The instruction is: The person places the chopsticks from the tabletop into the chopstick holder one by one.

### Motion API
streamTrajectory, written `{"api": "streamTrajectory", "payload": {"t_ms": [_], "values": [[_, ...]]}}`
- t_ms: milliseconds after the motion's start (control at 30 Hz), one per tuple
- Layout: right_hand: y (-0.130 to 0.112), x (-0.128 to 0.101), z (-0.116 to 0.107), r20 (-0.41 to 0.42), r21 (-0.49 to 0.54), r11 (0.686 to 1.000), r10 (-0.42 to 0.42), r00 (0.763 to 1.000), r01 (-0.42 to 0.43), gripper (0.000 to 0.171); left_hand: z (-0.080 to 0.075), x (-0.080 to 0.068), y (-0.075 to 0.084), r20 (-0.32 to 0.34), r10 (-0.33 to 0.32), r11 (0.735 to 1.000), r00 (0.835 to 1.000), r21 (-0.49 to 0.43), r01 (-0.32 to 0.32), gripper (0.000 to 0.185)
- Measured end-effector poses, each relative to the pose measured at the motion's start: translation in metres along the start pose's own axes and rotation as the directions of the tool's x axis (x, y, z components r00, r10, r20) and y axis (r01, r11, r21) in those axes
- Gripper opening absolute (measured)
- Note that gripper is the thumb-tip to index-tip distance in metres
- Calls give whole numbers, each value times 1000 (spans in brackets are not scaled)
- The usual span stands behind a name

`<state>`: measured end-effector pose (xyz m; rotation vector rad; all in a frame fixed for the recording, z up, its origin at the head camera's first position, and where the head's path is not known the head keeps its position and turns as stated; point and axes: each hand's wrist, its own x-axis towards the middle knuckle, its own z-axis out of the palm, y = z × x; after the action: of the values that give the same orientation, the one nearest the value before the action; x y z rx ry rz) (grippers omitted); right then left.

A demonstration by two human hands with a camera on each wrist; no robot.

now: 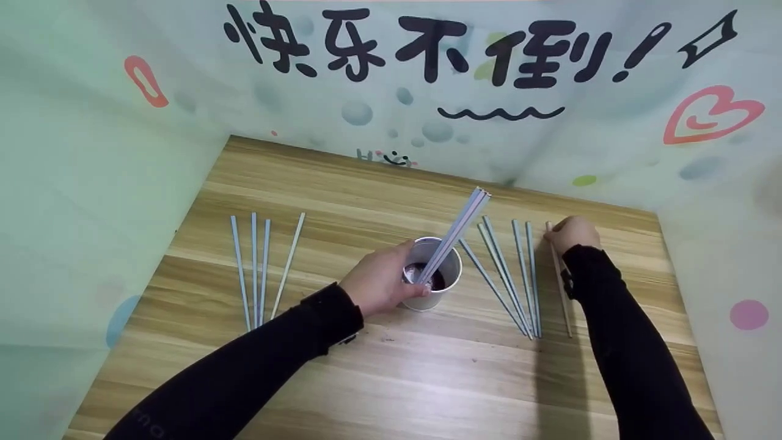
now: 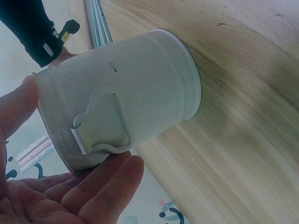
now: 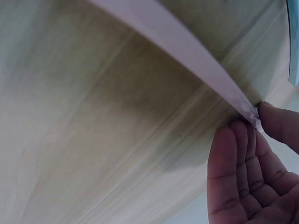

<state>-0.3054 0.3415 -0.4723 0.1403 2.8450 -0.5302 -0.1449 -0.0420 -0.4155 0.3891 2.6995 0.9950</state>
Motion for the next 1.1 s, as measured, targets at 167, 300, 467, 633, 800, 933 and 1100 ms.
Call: {"api": "streamTrajectory", "payload": {"t_ms": [167, 300, 467, 633, 800, 933, 1100], "values": [[-1, -6, -3, -3, 0, 1000, -2, 1000, 2, 40, 0, -1, 1, -1, 3, 1000, 1000, 3, -3, 85], [-3, -9, -5, -14, 20, 1000, 11, 1000, -11, 41, 0, 0, 1, -4, 1, 1000, 1000, -3, -1, 82], [-4, -11, -10, -21, 65, 998, 14, 1000, -13, 43, 0, 0, 1, -1, -8, 1000, 1000, -4, 8, 84], [-4, -12, -19, -43, 82, 996, -27, 999, 30, 39, -1, 1, 1, -1, -4, 1000, 1000, 4, 4, 85], [-4, -14, -30, -69, 115, 992, -43, 997, 51, 38, 0, 2, 0, 1, -3, 1000, 1000, -4, 3, 83], [-4, -17, -39, -75, 129, 990, -44, 996, 54, 38, 0, 1, 0, -1, 2, 1000, 1000, -12, -2, 81], [-3, -22, -51, -80, 185, 982, -31, 996, 45, 39, 1, 2, 0, 8, -12, 1000, 1000, -12, 12, 83]]}}
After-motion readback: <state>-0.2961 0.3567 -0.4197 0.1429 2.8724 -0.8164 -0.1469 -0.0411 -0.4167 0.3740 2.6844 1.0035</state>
